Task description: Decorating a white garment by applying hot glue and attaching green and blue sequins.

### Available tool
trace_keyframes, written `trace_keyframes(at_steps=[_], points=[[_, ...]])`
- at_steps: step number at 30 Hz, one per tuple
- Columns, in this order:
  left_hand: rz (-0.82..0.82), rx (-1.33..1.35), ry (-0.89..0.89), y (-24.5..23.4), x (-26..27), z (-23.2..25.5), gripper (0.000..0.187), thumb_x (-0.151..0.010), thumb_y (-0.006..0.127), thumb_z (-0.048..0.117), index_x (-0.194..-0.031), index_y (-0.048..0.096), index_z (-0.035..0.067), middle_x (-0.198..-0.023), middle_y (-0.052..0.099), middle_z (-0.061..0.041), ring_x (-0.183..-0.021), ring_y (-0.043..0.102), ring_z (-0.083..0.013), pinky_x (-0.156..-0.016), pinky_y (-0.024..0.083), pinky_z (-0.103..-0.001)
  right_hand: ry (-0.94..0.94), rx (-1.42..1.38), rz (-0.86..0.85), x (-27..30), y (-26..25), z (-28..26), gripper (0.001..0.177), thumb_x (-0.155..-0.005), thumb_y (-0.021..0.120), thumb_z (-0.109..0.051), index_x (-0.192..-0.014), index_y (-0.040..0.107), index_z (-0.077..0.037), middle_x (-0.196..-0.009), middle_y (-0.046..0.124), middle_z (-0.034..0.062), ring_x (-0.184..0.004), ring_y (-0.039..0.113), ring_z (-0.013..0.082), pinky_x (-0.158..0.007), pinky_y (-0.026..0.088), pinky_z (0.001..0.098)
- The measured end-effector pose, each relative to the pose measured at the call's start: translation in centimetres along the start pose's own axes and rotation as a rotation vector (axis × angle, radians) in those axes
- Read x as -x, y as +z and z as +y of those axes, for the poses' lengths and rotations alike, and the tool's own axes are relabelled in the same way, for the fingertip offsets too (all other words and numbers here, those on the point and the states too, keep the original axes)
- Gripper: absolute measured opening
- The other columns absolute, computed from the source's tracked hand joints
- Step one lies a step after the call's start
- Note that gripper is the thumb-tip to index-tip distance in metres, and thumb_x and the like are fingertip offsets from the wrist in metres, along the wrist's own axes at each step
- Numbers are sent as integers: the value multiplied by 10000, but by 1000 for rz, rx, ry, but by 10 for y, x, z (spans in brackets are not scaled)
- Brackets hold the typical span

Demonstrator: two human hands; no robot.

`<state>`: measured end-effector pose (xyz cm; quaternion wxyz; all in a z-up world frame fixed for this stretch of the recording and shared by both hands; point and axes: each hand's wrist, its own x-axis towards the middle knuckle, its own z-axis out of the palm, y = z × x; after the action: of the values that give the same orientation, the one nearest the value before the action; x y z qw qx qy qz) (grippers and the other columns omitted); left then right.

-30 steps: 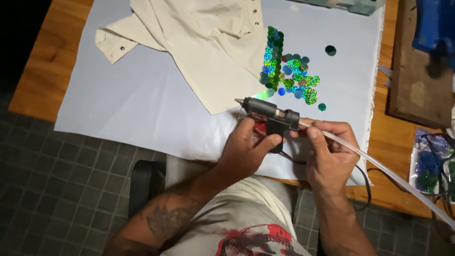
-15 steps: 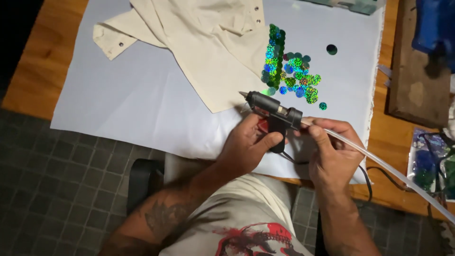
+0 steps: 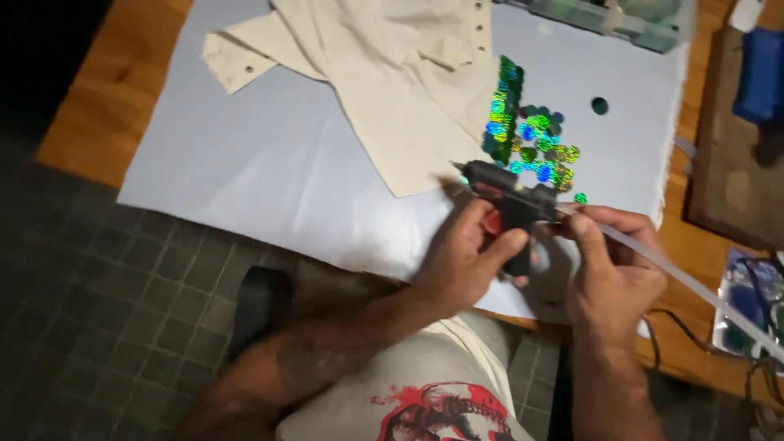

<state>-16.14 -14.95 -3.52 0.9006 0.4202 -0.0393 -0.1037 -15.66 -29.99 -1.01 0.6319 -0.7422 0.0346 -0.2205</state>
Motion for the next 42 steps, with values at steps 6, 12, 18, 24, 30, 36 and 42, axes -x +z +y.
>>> trace_keyframes(at_steps=[6, 12, 18, 24, 30, 36, 42], points=[[-46, 306, -56, 11, -12, -32, 413, -1008, 665, 334, -1262, 460, 80, -1029, 631, -126, -918, 665, -236, -648, 633, -390, -19, 183, -112, -21, -4, -31, 142, -1086, 713, -50, -1076, 591, 22, -1006, 689, 170, -827, 735, 252, -798, 668, 307], [50, 343, -111, 11, -10, -36, 351, -994, 672, 311, -1226, 485, 125, -1129, 589, -20, -1019, 627, -162, -665, 643, -417, -30, 362, -227, -22, 6, -48, 108, -1097, 682, -44, -1087, 613, 39, -1029, 707, 165, -852, 739, 235, -791, 606, 273], [9, 452, -101, 7, -10, -33, 330, -1021, 669, 307, -1235, 499, 122, -1152, 656, -55, -960, 680, -210, -649, 619, -399, -121, 465, -274, -25, 16, -58, 107, -1094, 720, -38, -1091, 651, 44, -1020, 716, 161, -839, 731, 227, -752, 576, 272], [2, 515, -44, 8, -8, -26, 377, -1021, 675, 317, -1254, 481, 94, -1131, 640, -81, -898, 701, -230, -614, 602, -384, -154, 530, -341, -29, 27, -74, 126, -1071, 714, -52, -1098, 675, 65, -944, 728, 170, -804, 727, 218, -732, 563, 279], [6, 523, -56, 5, -7, -21, 336, -1038, 648, 300, -1238, 478, 91, -1072, 629, -78, -884, 703, -241, -618, 602, -403, -212, 559, -379, -25, 35, -84, 142, -1080, 717, -60, -1089, 683, 78, -931, 726, 164, -783, 704, 198, -670, 534, 258], [-40, 540, -64, 2, -4, -19, 389, -1037, 660, 336, -1278, 478, 91, -1007, 665, -145, -905, 705, -283, -656, 608, -423, -228, 513, -366, -23, 36, -81, 129, -1088, 707, -34, -1107, 669, 88, -946, 713, 180, -797, 705, 216, -710, 549, 270], [-44, 578, -83, 1, -6, -24, 358, -1041, 660, 310, -1250, 477, 83, -1002, 663, -152, -895, 708, -295, -634, 607, -394, -154, 478, -325, -22, 37, -78, 102, -1060, 717, -17, -1091, 677, 71, -997, 727, 165, -810, 690, 199, -752, 564, 268]])
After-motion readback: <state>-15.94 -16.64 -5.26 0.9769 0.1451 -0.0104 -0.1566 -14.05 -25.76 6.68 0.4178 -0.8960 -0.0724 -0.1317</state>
